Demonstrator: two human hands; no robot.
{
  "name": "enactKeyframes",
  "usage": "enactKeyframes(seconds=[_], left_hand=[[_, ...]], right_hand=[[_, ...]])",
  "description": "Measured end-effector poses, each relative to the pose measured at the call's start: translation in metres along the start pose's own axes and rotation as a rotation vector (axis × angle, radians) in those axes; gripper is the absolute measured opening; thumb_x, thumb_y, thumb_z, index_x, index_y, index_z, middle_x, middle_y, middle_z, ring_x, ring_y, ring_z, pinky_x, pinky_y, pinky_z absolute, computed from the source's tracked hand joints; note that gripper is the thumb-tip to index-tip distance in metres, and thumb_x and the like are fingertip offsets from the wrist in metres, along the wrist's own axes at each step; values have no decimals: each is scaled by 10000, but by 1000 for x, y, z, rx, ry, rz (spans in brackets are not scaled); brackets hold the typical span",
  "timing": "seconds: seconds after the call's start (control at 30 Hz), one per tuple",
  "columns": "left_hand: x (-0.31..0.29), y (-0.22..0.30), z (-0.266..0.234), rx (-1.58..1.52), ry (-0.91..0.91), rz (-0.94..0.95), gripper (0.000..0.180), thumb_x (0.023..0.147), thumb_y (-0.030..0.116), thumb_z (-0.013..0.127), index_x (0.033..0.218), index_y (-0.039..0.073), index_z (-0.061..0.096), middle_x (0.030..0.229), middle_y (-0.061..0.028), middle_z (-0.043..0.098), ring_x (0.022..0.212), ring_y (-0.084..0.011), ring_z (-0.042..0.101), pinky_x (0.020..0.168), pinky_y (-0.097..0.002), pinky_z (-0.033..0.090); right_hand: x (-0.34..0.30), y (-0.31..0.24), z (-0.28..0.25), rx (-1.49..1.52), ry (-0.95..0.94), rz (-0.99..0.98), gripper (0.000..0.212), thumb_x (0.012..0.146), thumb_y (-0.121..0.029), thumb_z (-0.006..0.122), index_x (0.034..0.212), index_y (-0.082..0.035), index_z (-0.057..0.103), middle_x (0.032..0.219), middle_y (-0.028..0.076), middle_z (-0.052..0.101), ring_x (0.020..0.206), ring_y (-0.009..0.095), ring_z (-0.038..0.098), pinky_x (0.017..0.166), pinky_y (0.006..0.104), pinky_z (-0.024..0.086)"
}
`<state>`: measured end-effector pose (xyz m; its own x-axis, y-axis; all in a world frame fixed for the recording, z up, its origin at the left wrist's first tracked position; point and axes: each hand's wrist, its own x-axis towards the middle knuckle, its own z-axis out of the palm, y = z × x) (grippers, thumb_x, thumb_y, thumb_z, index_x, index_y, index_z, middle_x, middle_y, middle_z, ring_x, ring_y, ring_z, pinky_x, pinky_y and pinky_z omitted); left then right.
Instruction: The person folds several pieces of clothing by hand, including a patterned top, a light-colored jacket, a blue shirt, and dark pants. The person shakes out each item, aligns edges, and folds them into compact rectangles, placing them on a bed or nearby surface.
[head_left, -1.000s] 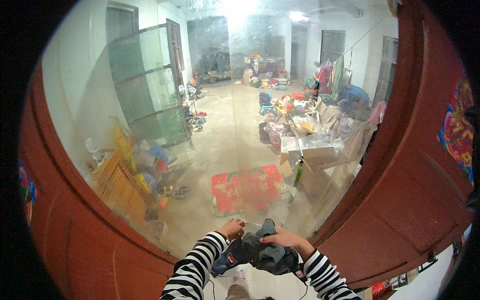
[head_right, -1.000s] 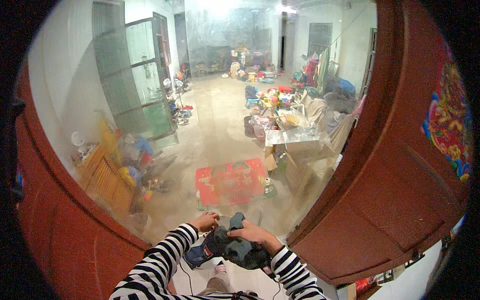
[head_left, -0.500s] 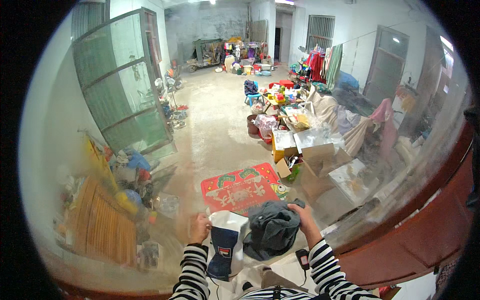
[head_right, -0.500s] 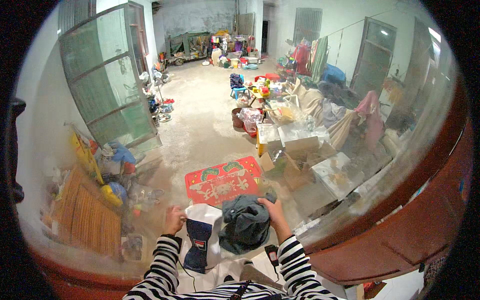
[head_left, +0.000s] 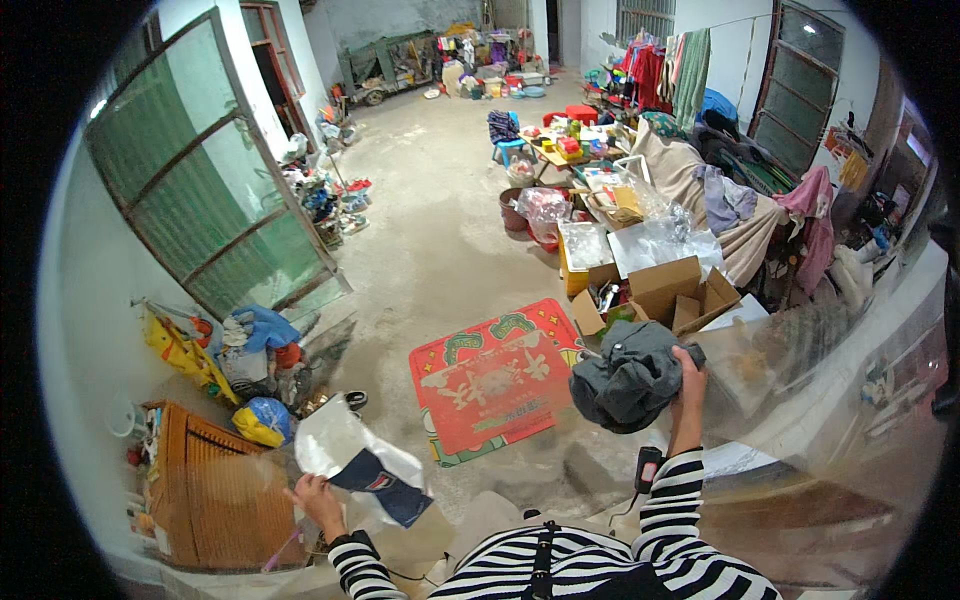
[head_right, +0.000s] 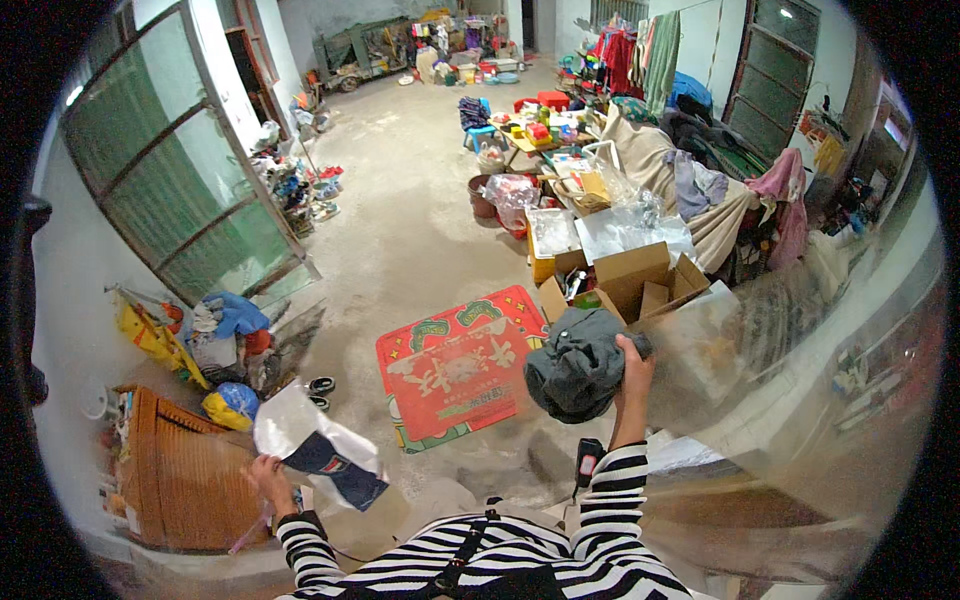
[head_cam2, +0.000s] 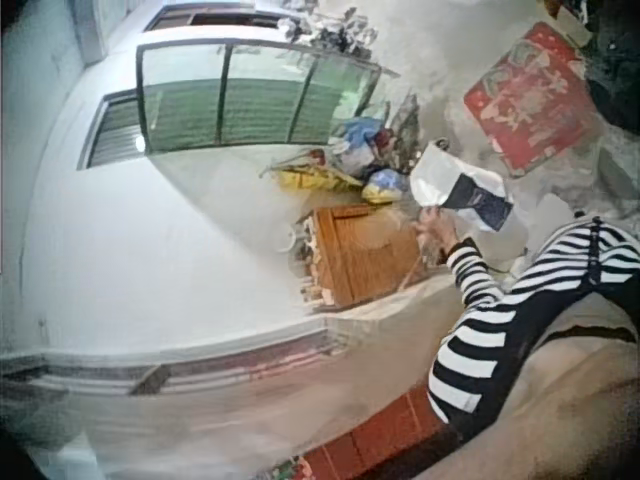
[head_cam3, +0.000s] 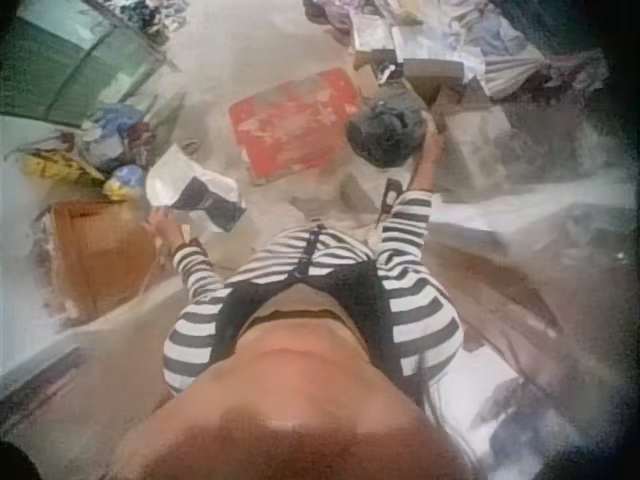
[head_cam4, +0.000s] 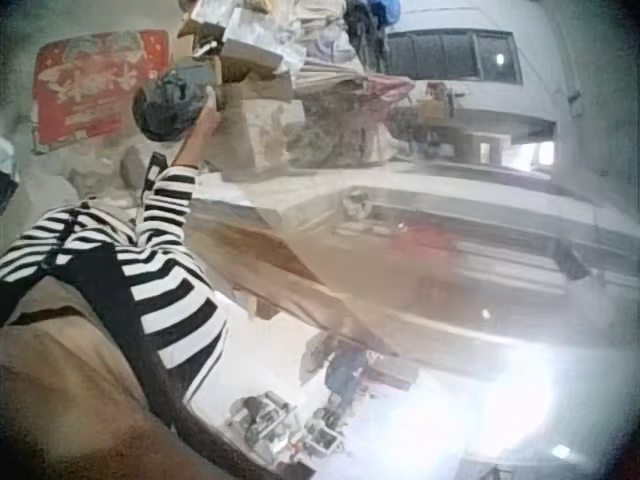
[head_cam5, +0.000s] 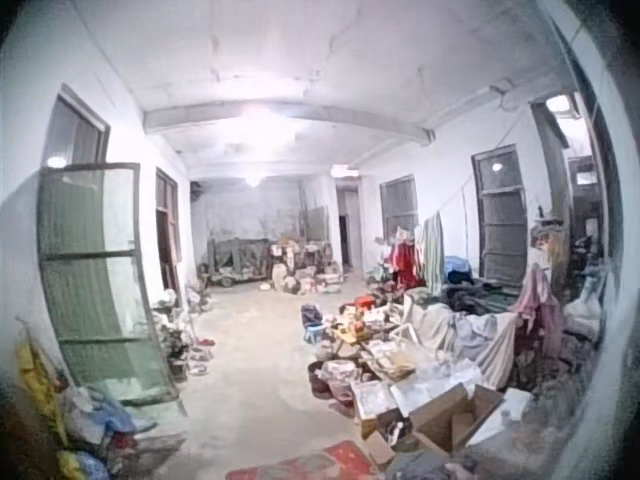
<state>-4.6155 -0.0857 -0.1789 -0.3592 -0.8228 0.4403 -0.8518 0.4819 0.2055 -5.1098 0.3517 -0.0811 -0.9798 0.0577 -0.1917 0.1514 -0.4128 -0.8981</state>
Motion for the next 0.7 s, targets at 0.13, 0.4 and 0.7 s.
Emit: enactKeyframes(seconds=[0.13,0.4,0.7], left_hand=[[20,-24,36,185,8,-230,83,775,60,588,835,80,642,1001,-74,583,1000,-232,541,1064,-478,209],[114,-16,244,132,-70,-437,157,836,84,539,936,11,635,963,-149,598,876,-348,574,741,-419,449],[298,136,396,-250,-222,-189,162,804,76,585,922,-32,613,809,-157,643,679,-275,609,677,-358,482]], right_hand=[[69,26,-4,-80,151,-109,438,730,-164,693,1092,38,550,994,158,618,837,283,639,721,363,531],[165,53,65,-88,182,31,312,784,-211,649,981,29,613,931,107,650,801,232,638,714,345,512],[302,94,117,-190,199,238,365,726,-186,704,1010,13,592,915,90,633,769,222,619,685,343,504]])
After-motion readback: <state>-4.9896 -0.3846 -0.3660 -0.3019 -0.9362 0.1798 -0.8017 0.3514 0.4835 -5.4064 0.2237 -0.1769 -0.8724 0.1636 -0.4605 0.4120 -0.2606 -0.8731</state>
